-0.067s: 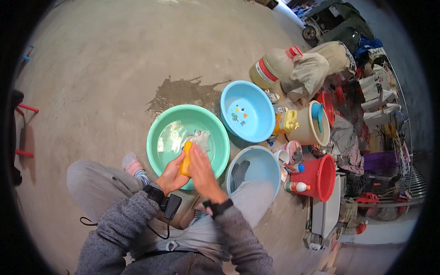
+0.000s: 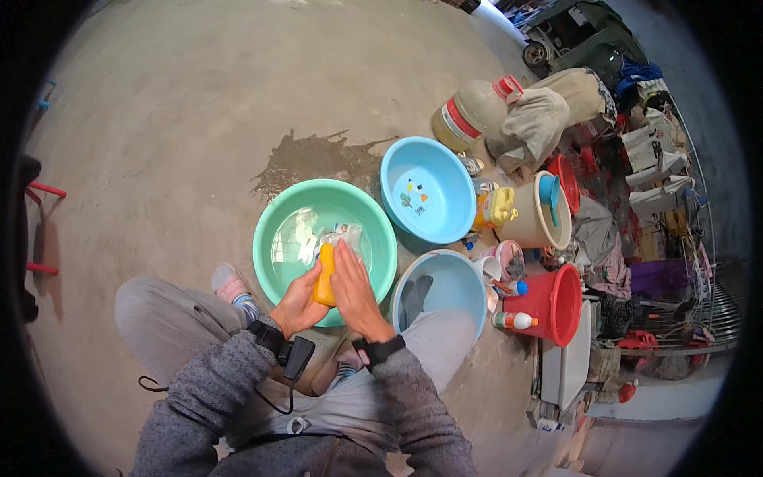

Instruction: The person sits on the floor and washes a small piece of cloth in a green basin using a yellow sponge. They scrub the cloth repeatedly, rinse it in the water, and wring it out.

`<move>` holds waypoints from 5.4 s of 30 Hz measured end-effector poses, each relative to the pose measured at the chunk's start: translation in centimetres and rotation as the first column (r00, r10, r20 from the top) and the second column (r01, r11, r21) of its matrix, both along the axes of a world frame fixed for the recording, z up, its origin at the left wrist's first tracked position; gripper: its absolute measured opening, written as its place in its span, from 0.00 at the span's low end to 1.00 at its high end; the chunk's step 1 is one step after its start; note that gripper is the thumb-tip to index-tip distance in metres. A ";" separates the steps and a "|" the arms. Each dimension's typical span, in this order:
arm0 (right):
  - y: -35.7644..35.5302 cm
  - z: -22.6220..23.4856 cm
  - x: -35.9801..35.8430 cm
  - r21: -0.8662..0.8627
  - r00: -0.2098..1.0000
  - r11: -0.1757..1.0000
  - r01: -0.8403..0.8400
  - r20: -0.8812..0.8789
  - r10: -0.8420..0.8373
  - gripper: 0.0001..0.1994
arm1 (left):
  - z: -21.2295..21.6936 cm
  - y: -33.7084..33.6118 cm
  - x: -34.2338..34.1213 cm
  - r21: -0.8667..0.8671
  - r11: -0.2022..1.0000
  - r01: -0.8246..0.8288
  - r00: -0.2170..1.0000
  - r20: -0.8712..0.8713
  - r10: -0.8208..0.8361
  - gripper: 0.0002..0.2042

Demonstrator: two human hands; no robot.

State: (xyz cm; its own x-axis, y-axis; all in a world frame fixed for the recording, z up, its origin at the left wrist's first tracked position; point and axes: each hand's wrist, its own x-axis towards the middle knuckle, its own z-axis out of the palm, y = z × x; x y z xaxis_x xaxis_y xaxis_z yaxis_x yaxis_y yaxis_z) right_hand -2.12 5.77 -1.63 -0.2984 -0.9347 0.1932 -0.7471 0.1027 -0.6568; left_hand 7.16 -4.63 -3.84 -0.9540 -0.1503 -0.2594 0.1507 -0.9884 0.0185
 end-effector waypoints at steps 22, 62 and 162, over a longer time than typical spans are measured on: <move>-0.7 1.2 0.6 0.117 0.991 0.987 0.110 0.064 -0.118 0.29 | -0.2 -0.2 0.0 -0.012 1.000 0.024 0.998 0.060 -0.023 0.22; -0.4 0.7 0.5 0.057 0.995 0.994 0.091 -0.056 -0.088 0.29 | -0.6 -0.4 -0.2 0.012 1.000 0.028 0.999 0.030 -0.028 0.21; 0.8 0.5 -5.1 0.288 0.542 0.734 0.615 0.521 -0.659 0.04 | -0.4 -0.3 -0.3 -0.099 0.995 0.021 0.999 0.036 -0.018 0.23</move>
